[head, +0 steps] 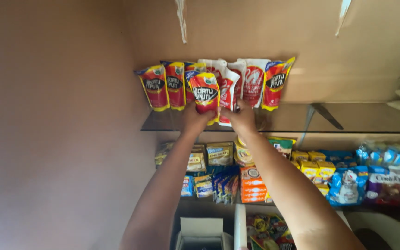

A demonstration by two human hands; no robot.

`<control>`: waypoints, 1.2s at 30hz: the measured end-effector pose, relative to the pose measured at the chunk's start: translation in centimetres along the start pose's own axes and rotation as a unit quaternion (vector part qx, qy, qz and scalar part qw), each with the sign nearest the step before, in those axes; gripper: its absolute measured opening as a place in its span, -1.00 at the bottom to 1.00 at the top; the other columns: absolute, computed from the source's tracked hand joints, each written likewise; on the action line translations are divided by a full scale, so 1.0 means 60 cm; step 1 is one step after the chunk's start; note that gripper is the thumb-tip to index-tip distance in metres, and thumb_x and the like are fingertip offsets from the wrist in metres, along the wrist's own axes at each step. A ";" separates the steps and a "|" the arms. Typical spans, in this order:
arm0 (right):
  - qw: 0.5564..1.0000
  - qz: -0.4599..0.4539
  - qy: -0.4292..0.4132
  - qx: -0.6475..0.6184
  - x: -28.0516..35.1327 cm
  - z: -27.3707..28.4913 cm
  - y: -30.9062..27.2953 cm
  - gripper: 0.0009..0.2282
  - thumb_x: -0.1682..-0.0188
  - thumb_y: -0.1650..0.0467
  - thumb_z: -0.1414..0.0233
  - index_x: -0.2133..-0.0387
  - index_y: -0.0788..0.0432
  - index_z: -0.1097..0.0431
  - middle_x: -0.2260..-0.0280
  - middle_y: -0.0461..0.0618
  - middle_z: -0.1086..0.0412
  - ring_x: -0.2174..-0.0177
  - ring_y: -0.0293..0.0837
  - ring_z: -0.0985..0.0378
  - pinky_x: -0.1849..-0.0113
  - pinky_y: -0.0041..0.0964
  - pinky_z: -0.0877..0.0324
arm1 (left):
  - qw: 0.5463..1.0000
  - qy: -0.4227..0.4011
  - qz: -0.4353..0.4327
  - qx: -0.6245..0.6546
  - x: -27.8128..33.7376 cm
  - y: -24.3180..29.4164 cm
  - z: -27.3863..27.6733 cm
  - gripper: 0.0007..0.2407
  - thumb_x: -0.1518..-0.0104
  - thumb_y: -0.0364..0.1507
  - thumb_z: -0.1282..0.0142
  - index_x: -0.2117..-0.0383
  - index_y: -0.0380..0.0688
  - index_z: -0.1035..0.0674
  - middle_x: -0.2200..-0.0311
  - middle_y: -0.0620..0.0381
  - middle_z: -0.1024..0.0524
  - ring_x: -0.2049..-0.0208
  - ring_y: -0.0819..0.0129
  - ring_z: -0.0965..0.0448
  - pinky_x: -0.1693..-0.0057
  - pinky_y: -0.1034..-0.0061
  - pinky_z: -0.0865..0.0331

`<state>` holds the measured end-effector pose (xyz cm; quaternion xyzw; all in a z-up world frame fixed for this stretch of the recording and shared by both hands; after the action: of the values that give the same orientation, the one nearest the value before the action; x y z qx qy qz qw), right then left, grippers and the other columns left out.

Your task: Organizing and replenishing various food packets and grocery items on a shelf and in a storage bin.

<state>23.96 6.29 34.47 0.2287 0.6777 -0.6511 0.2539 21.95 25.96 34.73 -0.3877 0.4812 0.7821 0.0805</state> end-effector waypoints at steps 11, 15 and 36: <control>0.969 0.186 0.038 0.159 0.007 0.128 -0.049 -0.72 0.25 0.56 -0.31 0.21 0.29 -0.57 0.01 0.11 -0.38 0.07 -0.06 -0.49 0.03 -0.17 -0.41 | 0.989 -0.124 -0.002 0.086 0.011 0.026 -0.083 -0.49 0.14 -0.30 -0.42 0.02 -0.18 -0.53 0.11 -0.04 -0.66 0.07 0.16 -0.68 -0.06 0.33 -0.50; 0.997 -0.005 -0.008 -0.082 -0.029 0.211 0.039 -0.59 0.21 0.56 -0.23 0.02 0.27 -0.49 -0.01 0.19 -0.47 0.06 -0.06 -0.55 -0.01 -0.20 -0.47 | 0.984 -0.128 -0.019 0.122 0.021 0.066 -0.137 -0.48 0.14 -0.29 -0.45 0.03 -0.22 -0.54 0.12 -0.03 -0.67 0.09 0.19 -0.69 -0.04 0.35 -0.52; 0.990 -0.042 -0.041 -0.130 -0.049 0.294 0.058 -0.67 0.21 0.56 -0.19 0.11 0.30 -0.47 0.18 0.06 -0.57 0.23 -0.15 -0.63 0.12 -0.21 -0.53 | 0.988 -0.133 -0.021 0.073 0.060 0.130 -0.205 -0.45 0.01 -0.22 -0.37 -0.05 -0.24 -0.41 0.10 -0.09 -0.62 0.07 0.15 -0.66 -0.04 0.33 -0.50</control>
<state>29.25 -11.08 33.28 0.1382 0.7546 -0.5764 0.2815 22.06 10.95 34.75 -0.2832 0.5135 0.7879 0.1878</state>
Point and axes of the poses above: each hand's wrist, its own x-axis away from the middle knuckle, its own z-axis out of the back of the hand, y = z × x, the point moved 9 cm from there along -x, towards the middle knuckle
